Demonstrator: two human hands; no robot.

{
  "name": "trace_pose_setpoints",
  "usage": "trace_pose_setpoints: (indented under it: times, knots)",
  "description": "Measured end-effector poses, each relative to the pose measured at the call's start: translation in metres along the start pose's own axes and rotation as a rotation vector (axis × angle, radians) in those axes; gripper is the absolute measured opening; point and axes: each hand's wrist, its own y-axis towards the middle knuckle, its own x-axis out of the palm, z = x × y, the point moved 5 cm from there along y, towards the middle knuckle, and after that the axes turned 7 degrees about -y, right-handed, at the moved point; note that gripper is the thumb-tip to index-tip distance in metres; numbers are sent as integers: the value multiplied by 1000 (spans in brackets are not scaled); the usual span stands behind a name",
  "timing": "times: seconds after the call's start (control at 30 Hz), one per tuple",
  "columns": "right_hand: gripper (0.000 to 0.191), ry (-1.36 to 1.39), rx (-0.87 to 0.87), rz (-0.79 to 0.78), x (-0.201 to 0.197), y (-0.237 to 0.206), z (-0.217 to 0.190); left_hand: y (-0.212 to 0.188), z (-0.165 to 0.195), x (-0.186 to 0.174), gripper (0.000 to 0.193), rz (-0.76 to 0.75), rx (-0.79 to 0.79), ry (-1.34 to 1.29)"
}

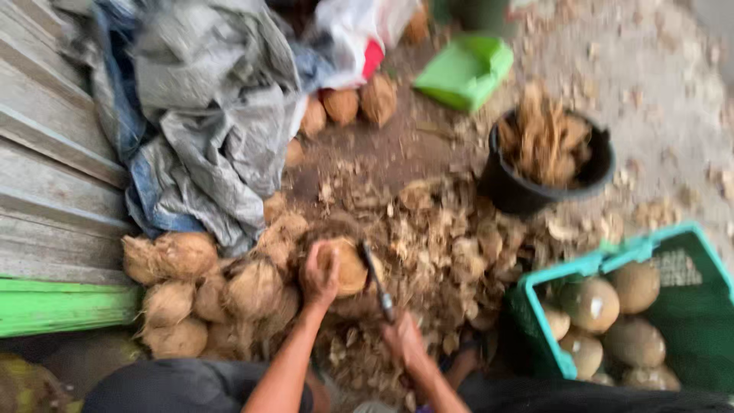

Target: The person sits on the ground and uses a machete to peel the husk off a coconut. They rotate the coconut and strike it repeatedly to remove the fibrous outer layer, then place the peeled coconut into a green crate.

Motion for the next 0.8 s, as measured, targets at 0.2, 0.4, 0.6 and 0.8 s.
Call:
trace_pose_setpoints:
  times: [0.2,0.4,0.6,0.8]
  knots:
    - [24,221,243,-140,-13,-27,-13,-6,2,5,43,87,-307,175]
    - [48,477,74,147,-94,-28,-78,-6,10,-2,36,73,-152,147]
    - [28,277,115,57,-57,-28,-70,2,6,2,34,12,-65,190]
    - [40,491,55,-1,-90,-18,-80,1,3,-3,36,-12,1,107]
